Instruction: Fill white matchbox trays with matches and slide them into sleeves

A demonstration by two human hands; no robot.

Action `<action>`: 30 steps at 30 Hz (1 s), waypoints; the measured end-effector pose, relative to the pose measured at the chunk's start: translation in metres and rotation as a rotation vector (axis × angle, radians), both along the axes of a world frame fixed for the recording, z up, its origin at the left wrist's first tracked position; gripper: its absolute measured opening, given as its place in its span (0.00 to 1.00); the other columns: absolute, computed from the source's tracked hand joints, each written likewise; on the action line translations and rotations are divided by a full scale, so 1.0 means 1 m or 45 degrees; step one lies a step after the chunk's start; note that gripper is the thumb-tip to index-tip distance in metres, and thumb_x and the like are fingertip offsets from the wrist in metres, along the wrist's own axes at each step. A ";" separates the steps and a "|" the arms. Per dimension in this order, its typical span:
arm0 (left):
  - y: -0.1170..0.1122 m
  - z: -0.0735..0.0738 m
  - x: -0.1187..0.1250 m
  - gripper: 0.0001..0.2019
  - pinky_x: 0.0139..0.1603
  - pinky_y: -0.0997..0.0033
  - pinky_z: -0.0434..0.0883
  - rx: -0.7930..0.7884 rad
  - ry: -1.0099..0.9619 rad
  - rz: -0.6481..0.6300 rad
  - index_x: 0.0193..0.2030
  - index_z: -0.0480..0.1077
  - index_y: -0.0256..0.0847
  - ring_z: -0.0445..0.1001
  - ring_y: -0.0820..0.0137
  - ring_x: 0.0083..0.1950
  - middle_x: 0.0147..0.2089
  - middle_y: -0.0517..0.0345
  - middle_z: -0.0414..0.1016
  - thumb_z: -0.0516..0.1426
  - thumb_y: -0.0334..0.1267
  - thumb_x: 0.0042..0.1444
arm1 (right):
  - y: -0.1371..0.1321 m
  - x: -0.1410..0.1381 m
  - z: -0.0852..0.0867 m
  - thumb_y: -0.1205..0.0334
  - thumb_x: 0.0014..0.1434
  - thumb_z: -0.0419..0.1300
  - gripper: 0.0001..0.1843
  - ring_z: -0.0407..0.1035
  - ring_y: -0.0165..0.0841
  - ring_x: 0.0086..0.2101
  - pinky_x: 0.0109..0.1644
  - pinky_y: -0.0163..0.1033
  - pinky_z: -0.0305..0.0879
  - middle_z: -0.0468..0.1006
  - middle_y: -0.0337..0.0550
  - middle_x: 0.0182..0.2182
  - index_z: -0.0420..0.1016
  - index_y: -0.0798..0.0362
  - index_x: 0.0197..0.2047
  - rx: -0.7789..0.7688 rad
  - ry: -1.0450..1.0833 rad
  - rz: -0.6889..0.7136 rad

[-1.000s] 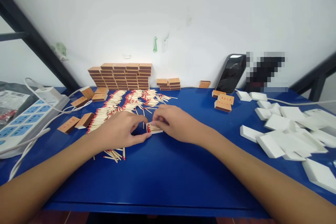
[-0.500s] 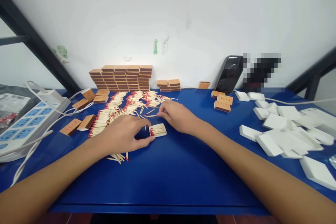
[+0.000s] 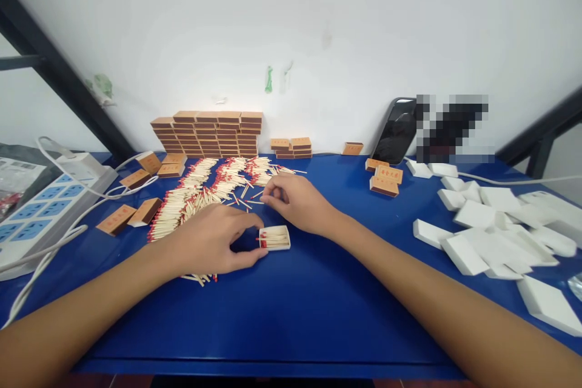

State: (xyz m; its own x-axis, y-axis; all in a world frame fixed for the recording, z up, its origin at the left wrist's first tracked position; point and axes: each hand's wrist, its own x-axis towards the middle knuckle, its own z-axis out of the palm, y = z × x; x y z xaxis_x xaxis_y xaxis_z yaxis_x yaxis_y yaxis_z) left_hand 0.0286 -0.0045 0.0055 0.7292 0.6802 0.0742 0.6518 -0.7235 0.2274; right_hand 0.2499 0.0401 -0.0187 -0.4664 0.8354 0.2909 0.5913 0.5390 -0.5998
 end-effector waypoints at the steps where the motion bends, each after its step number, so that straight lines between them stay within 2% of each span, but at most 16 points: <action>1: -0.001 -0.001 0.001 0.14 0.31 0.66 0.60 0.002 -0.010 -0.029 0.43 0.80 0.41 0.75 0.66 0.29 0.29 0.59 0.78 0.61 0.50 0.64 | 0.005 -0.002 -0.004 0.57 0.68 0.67 0.08 0.65 0.32 0.30 0.36 0.39 0.60 0.76 0.38 0.32 0.78 0.51 0.38 0.008 -0.033 0.003; 5: -0.003 -0.003 0.001 0.14 0.31 0.66 0.60 0.042 -0.004 -0.054 0.44 0.80 0.42 0.75 0.66 0.30 0.29 0.59 0.78 0.61 0.50 0.66 | 0.012 0.003 -0.007 0.58 0.70 0.64 0.09 0.67 0.34 0.35 0.40 0.40 0.60 0.77 0.42 0.34 0.75 0.51 0.37 0.011 -0.225 0.017; 8: 0.002 -0.002 0.000 0.17 0.31 0.66 0.60 0.069 0.043 0.083 0.47 0.80 0.42 0.76 0.64 0.30 0.29 0.57 0.78 0.60 0.52 0.66 | 0.006 0.020 0.005 0.58 0.71 0.61 0.11 0.68 0.36 0.36 0.41 0.41 0.60 0.76 0.42 0.33 0.74 0.51 0.35 -0.018 -0.295 -0.001; 11: 0.007 0.000 -0.002 0.18 0.32 0.65 0.62 0.092 0.067 0.235 0.51 0.81 0.42 0.77 0.62 0.32 0.31 0.55 0.80 0.60 0.53 0.65 | -0.001 0.038 0.023 0.53 0.72 0.60 0.13 0.67 0.35 0.33 0.39 0.41 0.60 0.75 0.41 0.32 0.75 0.51 0.36 -0.055 -0.234 -0.012; 13: 0.009 0.000 -0.003 0.20 0.33 0.65 0.62 0.103 0.068 0.283 0.52 0.81 0.43 0.78 0.60 0.34 0.32 0.54 0.80 0.60 0.54 0.65 | -0.007 0.042 0.032 0.50 0.72 0.60 0.14 0.67 0.34 0.32 0.37 0.41 0.59 0.75 0.40 0.32 0.76 0.50 0.37 -0.096 -0.204 0.022; 15: 0.010 -0.001 -0.003 0.19 0.33 0.66 0.62 0.109 0.061 0.286 0.52 0.81 0.42 0.79 0.59 0.35 0.32 0.54 0.80 0.60 0.54 0.66 | -0.011 0.039 0.034 0.52 0.71 0.61 0.13 0.66 0.34 0.32 0.37 0.40 0.59 0.76 0.40 0.32 0.77 0.50 0.37 -0.118 -0.213 0.095; 18: 0.007 -0.002 -0.003 0.17 0.32 0.67 0.60 0.083 0.039 0.212 0.50 0.81 0.42 0.77 0.62 0.32 0.30 0.56 0.78 0.60 0.52 0.66 | -0.012 0.028 0.022 0.55 0.70 0.62 0.11 0.67 0.34 0.32 0.38 0.40 0.60 0.76 0.41 0.32 0.77 0.50 0.36 -0.067 -0.171 0.159; 22: -0.002 -0.003 0.001 0.14 0.31 0.67 0.60 -0.010 -0.025 0.006 0.46 0.80 0.42 0.74 0.68 0.28 0.28 0.61 0.77 0.62 0.51 0.65 | 0.002 0.012 -0.004 0.58 0.71 0.62 0.07 0.68 0.34 0.33 0.40 0.40 0.63 0.77 0.41 0.36 0.78 0.50 0.43 0.081 -0.002 -0.012; 24: -0.006 -0.003 0.003 0.13 0.33 0.67 0.62 -0.031 -0.048 -0.064 0.45 0.80 0.42 0.75 0.68 0.30 0.30 0.61 0.79 0.63 0.50 0.64 | 0.010 0.007 -0.013 0.61 0.70 0.63 0.06 0.72 0.36 0.39 0.45 0.42 0.66 0.78 0.45 0.42 0.78 0.50 0.48 0.149 -0.068 -0.036; 26: -0.009 -0.005 0.006 0.13 0.34 0.66 0.63 -0.039 -0.052 -0.098 0.45 0.80 0.42 0.77 0.66 0.32 0.32 0.61 0.80 0.63 0.50 0.65 | 0.017 0.005 -0.018 0.61 0.71 0.63 0.06 0.73 0.38 0.43 0.47 0.43 0.66 0.77 0.46 0.46 0.77 0.51 0.49 0.174 -0.149 -0.044; 30: -0.009 -0.007 0.008 0.14 0.36 0.64 0.65 -0.045 -0.051 -0.096 0.47 0.79 0.43 0.79 0.64 0.34 0.34 0.61 0.81 0.63 0.50 0.66 | 0.022 0.007 -0.017 0.62 0.72 0.63 0.04 0.72 0.36 0.40 0.45 0.41 0.65 0.76 0.44 0.41 0.75 0.51 0.42 0.136 -0.220 -0.044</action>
State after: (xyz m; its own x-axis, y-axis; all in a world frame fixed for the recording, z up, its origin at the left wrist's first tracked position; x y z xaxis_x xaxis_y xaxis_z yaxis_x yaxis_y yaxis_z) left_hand 0.0364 -0.0132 -0.0014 0.7754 0.6262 0.0812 0.5855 -0.7612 0.2789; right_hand 0.2571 0.0626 -0.0359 -0.4886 0.8204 0.2970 0.6995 0.5718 -0.4287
